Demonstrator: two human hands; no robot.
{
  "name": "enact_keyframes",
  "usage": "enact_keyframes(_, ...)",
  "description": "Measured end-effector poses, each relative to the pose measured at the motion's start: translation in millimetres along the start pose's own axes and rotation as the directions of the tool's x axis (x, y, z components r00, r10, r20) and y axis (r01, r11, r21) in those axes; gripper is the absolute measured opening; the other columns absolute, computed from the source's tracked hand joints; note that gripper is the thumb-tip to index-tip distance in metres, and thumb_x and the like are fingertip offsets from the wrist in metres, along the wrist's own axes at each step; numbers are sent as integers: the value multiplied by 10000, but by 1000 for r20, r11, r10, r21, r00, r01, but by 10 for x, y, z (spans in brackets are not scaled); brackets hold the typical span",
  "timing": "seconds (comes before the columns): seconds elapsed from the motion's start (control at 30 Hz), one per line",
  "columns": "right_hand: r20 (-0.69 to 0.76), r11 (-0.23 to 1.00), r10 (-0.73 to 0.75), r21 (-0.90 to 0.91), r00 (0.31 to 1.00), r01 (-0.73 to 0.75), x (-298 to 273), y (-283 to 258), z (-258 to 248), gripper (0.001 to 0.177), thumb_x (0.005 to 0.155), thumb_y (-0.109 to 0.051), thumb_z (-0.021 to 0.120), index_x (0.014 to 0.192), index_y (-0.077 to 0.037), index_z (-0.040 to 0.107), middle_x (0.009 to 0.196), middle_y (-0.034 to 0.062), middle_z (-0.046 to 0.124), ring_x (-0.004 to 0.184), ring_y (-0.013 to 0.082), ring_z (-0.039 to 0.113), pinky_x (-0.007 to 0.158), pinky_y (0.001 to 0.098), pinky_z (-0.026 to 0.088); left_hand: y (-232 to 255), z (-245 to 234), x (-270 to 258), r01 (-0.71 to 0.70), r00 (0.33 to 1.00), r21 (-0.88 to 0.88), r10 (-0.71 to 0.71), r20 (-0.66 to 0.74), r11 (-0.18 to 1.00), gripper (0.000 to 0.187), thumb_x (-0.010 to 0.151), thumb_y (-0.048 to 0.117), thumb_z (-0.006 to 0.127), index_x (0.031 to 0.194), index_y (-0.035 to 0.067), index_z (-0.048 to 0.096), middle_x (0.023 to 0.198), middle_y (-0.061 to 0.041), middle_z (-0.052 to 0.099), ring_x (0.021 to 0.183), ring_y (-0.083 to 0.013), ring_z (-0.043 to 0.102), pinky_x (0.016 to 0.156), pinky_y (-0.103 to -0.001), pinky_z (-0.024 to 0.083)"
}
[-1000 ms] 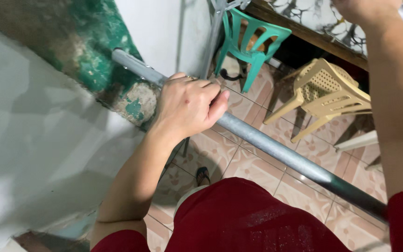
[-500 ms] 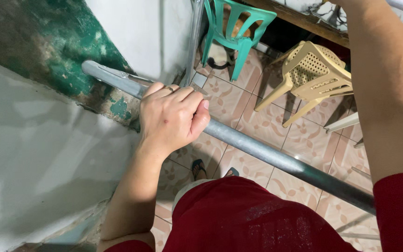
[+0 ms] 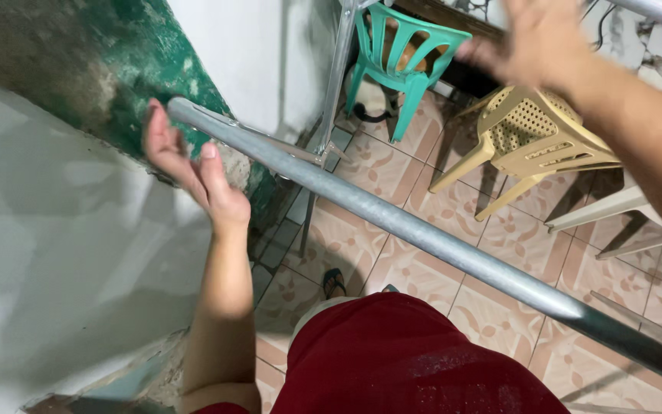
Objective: The person assembles a metal frame by connecting several metal poles together, aligning the joints, and inserting small metal pins to secure the structure.
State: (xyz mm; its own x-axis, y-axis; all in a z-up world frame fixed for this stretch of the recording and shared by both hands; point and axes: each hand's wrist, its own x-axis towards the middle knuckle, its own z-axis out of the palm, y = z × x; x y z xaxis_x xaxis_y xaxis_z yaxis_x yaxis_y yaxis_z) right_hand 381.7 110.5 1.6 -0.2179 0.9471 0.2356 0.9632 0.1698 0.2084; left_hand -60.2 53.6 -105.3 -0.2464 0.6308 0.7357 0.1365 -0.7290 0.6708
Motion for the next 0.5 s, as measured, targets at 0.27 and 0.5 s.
enact_keyframes(0.27,565,567,-549,793,616,-222,-922,-1885,-1013,711,878,-547,579,1451,-137,487,885,126,595,784,195,623,731,341,646,-1679,492,-1161,531,779,-679,-607,156,508,632,1080,579,342,1439,77,480,1387,-143,604,1302,-281,549,1173,-452,366)
enact_keyframes(0.5,647,640,-400,704,649,-307,-906,-2025,-1086,478,944,-284,595,1397,-181,483,703,-12,560,514,96,511,472,213,517,-2075,410,-984,764,623,-477,-690,369,434,507,1025,547,414,1141,106,635,1137,-86,715,1094,-201,643,1015,-379,457)
